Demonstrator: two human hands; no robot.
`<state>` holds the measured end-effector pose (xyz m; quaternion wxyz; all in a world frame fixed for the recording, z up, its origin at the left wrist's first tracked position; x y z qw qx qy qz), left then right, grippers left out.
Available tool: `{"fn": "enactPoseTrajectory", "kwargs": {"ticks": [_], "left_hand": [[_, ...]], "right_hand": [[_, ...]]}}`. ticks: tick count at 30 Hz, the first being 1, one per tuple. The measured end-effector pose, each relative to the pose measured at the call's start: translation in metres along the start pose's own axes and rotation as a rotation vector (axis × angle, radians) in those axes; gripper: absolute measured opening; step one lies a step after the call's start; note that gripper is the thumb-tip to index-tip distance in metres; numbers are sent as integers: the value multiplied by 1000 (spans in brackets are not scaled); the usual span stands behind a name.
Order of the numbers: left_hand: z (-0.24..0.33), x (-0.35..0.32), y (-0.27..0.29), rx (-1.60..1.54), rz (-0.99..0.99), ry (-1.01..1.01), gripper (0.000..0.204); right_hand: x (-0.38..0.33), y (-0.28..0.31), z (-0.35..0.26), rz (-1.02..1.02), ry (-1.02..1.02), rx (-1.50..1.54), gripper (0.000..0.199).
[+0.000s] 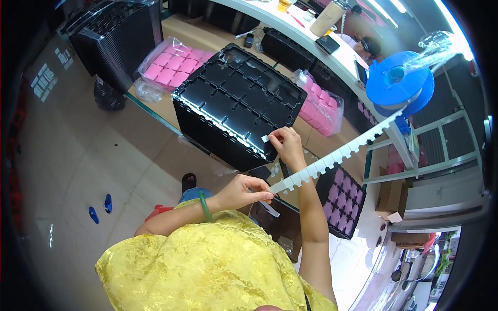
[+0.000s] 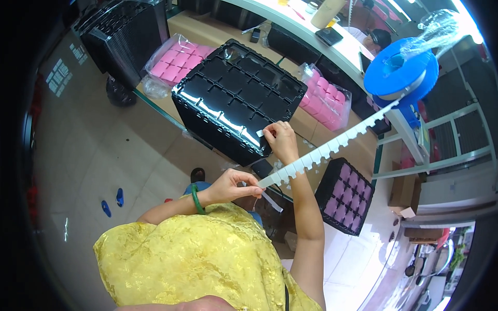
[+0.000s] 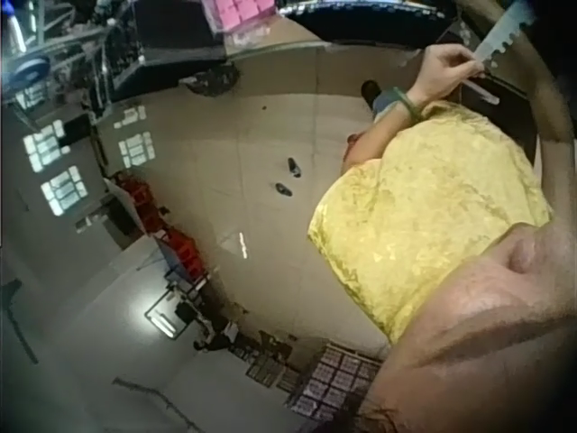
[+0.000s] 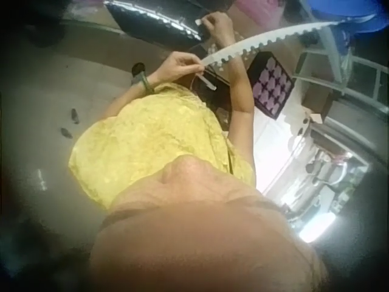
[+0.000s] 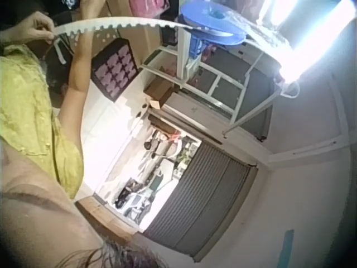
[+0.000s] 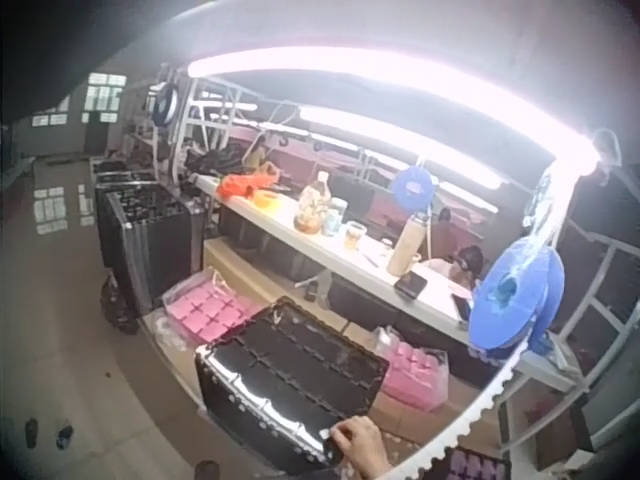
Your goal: The person places pink foam pads into the slots of a black plastic tray, then applies adhesive strips to them by hand.
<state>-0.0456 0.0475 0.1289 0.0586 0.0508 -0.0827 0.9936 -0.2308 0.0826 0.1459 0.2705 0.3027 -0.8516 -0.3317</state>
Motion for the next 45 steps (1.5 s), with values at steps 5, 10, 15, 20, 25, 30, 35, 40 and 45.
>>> {"fn": "enactPoseTrajectory", "kwargs": {"ticks": [5,10,15,20,25,30,35,40,45], "left_hand": [[-6,-1,4,-38,-3,12,14],[-7,2,12,-38,-36,29,14],[-10,9,25,-66,-54,47,14],[-11,14,34,-81,-89,59,16],[-7,21,35,-47,-156,30,15],[-2,21,33,-23,-196,11,15],[0,19,42,-27,-131,-5,15],[-7,19,45,-40,-78,12,16],[-1,23,45,99,56,-19,12]], "right_hand": [[4,-6,-9,-55,9,-110,20],[13,-9,-7,-118,-111,-103,25],[12,-8,4,-133,-213,-64,23],[13,-6,6,-24,-214,-26,12],[11,-18,-25,46,11,-327,9],[-3,-23,-53,-46,283,-231,7],[-86,62,1,317,-426,424,12],[-157,71,-43,138,-62,-843,26],[-139,57,-48,264,-515,212,20]]}}
Point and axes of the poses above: each hand's wrist, its own x-axis towards the middle knuckle, its own y-axis out of the back of the hand, z = x × y, the point moved 9 cm from there along x, towards the middle knuckle, and after that the axes turned 7 degrees about x, right-handed, at the moved point
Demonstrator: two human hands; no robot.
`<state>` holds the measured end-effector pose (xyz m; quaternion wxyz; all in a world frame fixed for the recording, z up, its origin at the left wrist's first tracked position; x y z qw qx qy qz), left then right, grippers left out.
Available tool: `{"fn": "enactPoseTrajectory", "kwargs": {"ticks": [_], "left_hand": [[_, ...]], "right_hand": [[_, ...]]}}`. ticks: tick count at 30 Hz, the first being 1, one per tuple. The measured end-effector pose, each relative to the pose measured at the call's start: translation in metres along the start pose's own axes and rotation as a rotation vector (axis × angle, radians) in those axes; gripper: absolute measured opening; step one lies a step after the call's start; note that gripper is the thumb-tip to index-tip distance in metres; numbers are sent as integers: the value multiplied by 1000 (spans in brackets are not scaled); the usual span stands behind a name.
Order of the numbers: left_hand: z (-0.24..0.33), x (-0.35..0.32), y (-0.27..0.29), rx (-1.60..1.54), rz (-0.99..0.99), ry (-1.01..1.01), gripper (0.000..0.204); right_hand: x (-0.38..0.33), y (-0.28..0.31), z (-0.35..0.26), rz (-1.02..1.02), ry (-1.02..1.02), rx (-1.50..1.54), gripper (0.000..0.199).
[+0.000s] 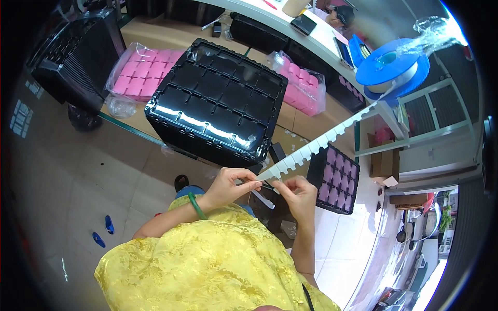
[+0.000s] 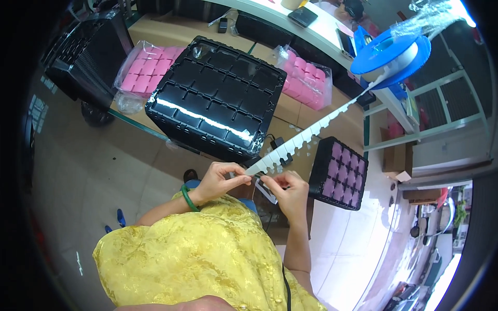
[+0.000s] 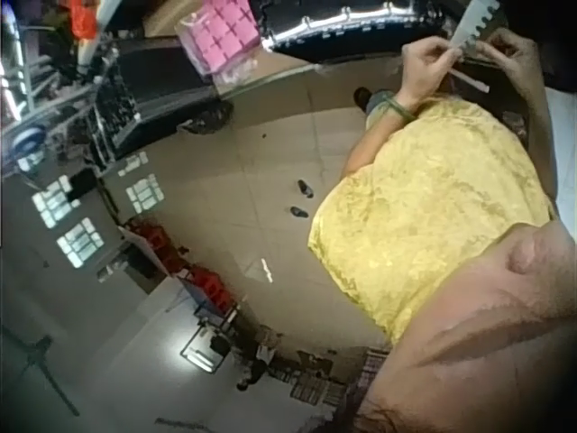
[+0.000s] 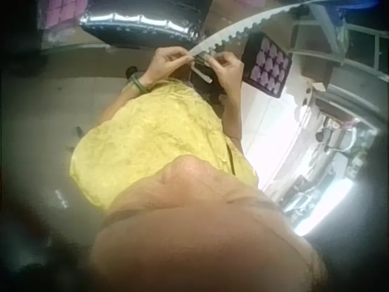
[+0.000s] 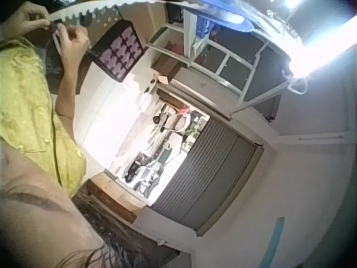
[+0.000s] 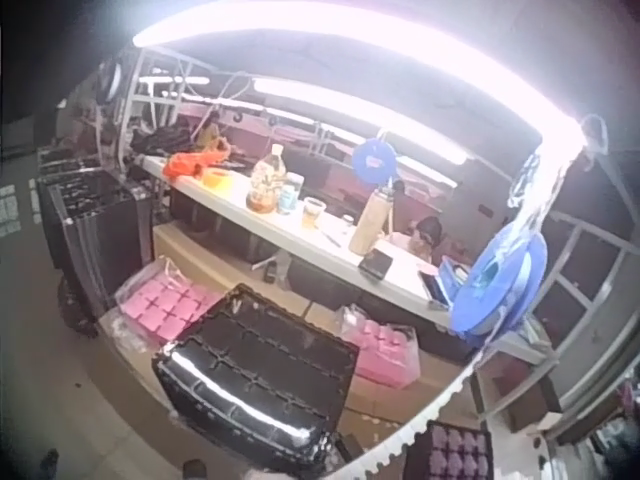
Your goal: The person places pink foam pads into the slots of a black plastic tray, then applies adhesive strips to them by hand.
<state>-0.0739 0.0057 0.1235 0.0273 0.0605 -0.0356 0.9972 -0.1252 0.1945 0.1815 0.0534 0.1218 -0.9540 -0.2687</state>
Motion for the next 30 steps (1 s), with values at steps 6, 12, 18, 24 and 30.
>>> {"fn": "enactPoseTrajectory", "kwargs": {"ticks": [6,12,18,24,30], "left_hand": [[11,-3,3,177,182,-128,9],[20,-6,4,369,285,-251,9],[26,-7,15,517,404,-337,7],[30,-4,15,520,385,-362,6],[16,1,34,394,403,-264,7]], "right_hand": [[3,-9,-2,27,32,331,18],[-2,-7,5,69,-20,442,15],[-13,4,-17,114,89,391,11],[2,-11,-16,44,7,367,8],[0,37,-37,-8,-50,410,3]]}}
Point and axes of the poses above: each hand's wrist, its own x-axis towards the middle knuckle, its own y-axis out of the back of the hand, z = x × y, the point moved 9 cm from there along x, towards the middle knuckle, and after that the axes turned 7 degrees about x, right-handed, at the moved point
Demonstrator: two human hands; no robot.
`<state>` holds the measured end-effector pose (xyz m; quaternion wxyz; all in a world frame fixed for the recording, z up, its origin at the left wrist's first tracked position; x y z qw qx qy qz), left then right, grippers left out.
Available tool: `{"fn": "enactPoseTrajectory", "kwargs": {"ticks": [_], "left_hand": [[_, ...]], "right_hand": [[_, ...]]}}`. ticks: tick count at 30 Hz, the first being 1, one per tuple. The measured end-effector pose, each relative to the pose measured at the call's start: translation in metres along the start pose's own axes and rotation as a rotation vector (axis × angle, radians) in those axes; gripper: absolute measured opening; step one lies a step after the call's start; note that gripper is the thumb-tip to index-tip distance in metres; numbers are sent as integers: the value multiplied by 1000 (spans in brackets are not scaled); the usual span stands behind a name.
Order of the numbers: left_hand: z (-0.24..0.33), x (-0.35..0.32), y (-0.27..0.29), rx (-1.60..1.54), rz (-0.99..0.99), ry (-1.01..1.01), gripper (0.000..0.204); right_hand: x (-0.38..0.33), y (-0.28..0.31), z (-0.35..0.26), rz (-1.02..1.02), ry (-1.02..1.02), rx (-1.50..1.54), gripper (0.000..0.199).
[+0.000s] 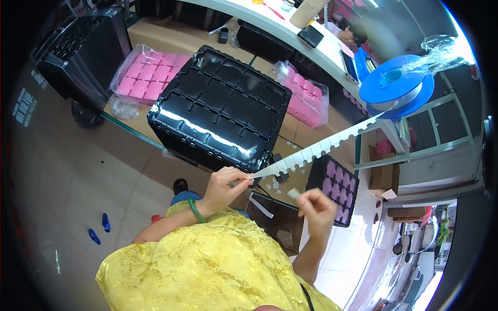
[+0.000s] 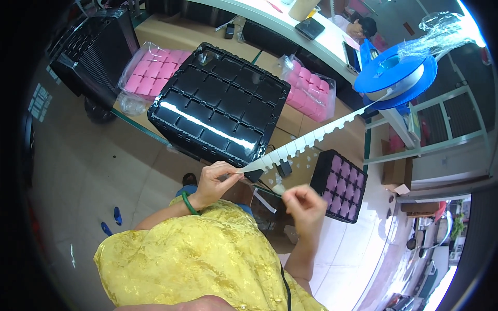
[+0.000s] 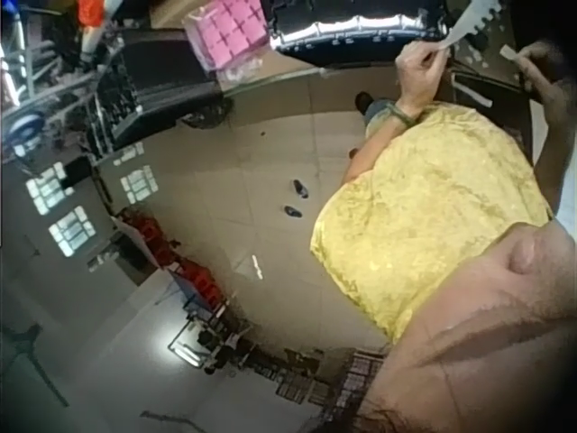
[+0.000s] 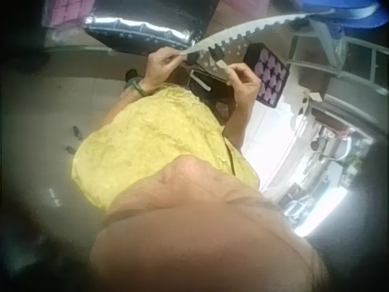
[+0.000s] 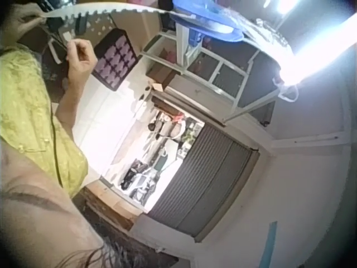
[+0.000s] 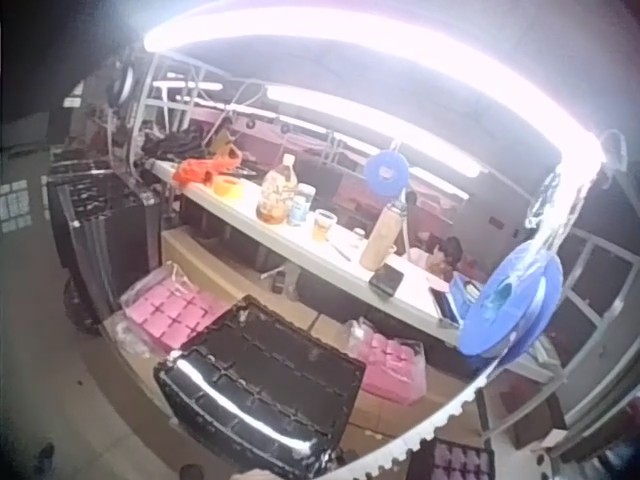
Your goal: The person places pink foam pads into the slots of a black plastic tray, then applies adhesive strips to them by hand.
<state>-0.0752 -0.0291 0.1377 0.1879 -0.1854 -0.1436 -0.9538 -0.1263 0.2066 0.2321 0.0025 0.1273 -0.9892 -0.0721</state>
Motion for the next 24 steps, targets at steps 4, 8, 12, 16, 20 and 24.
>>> {"fn": "enactPoseTrajectory", "kwargs": {"ticks": [4,8,12,16,20,24], "left_hand": [[4,0,-2,-64,-103,-25,8],[16,0,-6,-102,-232,-74,12],[14,3,-2,-124,-251,-78,11],[9,8,2,-99,-249,-72,11],[1,11,5,-111,-237,-43,11],[-5,13,7,-110,-247,-29,12]], "right_hand": [[112,15,36,-78,98,-154,11],[233,-27,31,-180,489,-603,16],[305,-79,35,-337,520,-971,16],[330,-100,47,-385,496,-1098,15],[341,-105,59,-435,455,-1225,16],[345,-105,62,-446,388,-1218,19]]}}
Point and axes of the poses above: each hand's wrist, its own x-axis towards the middle knuckle, its own y-axis out of the back of the hand, z = x × y, the point moved 9 cm from there along x, towards the middle knuckle, and after that the axes turned 7 degrees about x, right-handed, at the moved point
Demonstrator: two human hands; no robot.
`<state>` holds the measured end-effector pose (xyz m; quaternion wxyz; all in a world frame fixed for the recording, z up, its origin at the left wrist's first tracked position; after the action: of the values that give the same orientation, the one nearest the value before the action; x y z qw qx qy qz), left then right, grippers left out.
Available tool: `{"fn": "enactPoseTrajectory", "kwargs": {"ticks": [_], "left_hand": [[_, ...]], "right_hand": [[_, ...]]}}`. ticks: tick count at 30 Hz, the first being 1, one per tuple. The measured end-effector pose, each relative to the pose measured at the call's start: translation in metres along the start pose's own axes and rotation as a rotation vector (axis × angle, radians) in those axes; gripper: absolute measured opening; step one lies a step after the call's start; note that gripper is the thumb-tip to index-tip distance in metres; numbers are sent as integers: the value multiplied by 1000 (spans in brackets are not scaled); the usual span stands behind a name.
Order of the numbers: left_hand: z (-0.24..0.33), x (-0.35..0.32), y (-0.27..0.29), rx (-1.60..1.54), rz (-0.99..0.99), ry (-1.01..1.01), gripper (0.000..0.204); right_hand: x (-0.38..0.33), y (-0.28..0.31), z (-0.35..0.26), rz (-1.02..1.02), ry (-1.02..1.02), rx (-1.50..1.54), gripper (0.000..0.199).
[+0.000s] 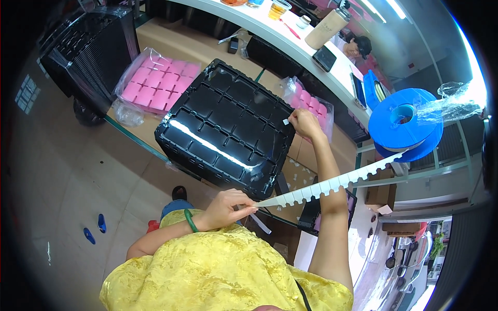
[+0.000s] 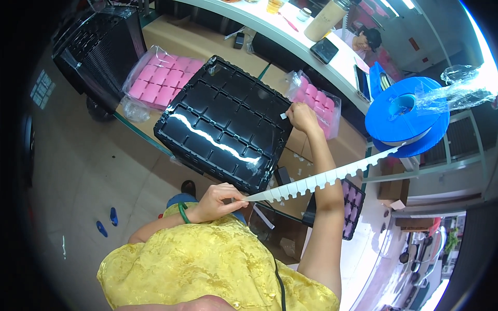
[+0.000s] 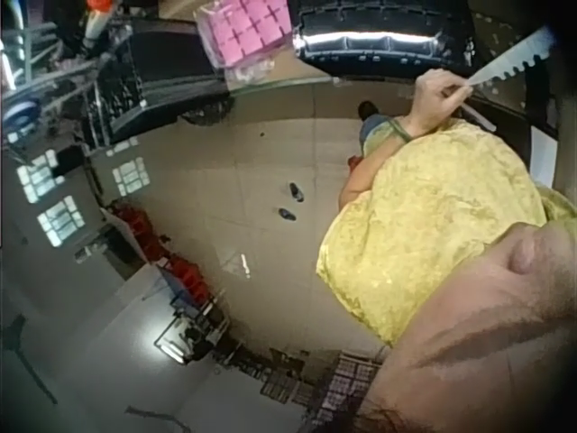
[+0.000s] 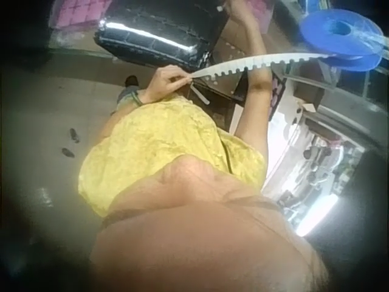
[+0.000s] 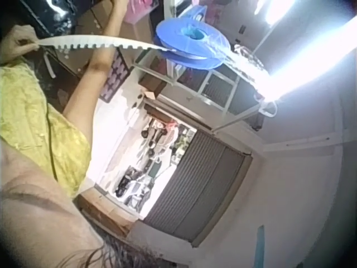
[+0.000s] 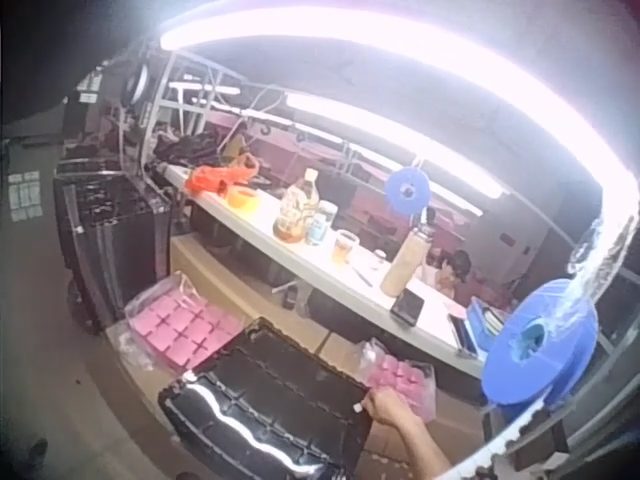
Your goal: The person places pink foam pads into the slots of a black plastic tray, then applies adhesive strips to them by hand.
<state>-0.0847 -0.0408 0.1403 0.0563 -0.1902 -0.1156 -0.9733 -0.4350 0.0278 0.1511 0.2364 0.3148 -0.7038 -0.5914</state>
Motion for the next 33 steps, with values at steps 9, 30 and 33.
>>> {"fn": "enactPoseTrajectory", "kwargs": {"ticks": [9,30,33], "left_hand": [[0,7,0,-14,-21,-12,12],[9,-4,-8,-22,-16,17,12],[11,-9,-11,-19,-8,4,12]], "right_hand": [[5,-11,-10,57,72,-268,17],[0,-1,9,51,-159,62,21],[10,-14,-19,-11,-15,-105,21]]}}
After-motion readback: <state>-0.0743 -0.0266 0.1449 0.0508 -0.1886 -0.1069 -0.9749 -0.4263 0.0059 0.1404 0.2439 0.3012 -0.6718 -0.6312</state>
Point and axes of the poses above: each hand's wrist, its own x-axis towards the middle knuckle, its own y-axis out of the back of the hand, z = x × y, the point moved 9 cm from there along x, towards the middle knuckle, and after that the axes turned 7 degrees about x, right-handed, at the moved point
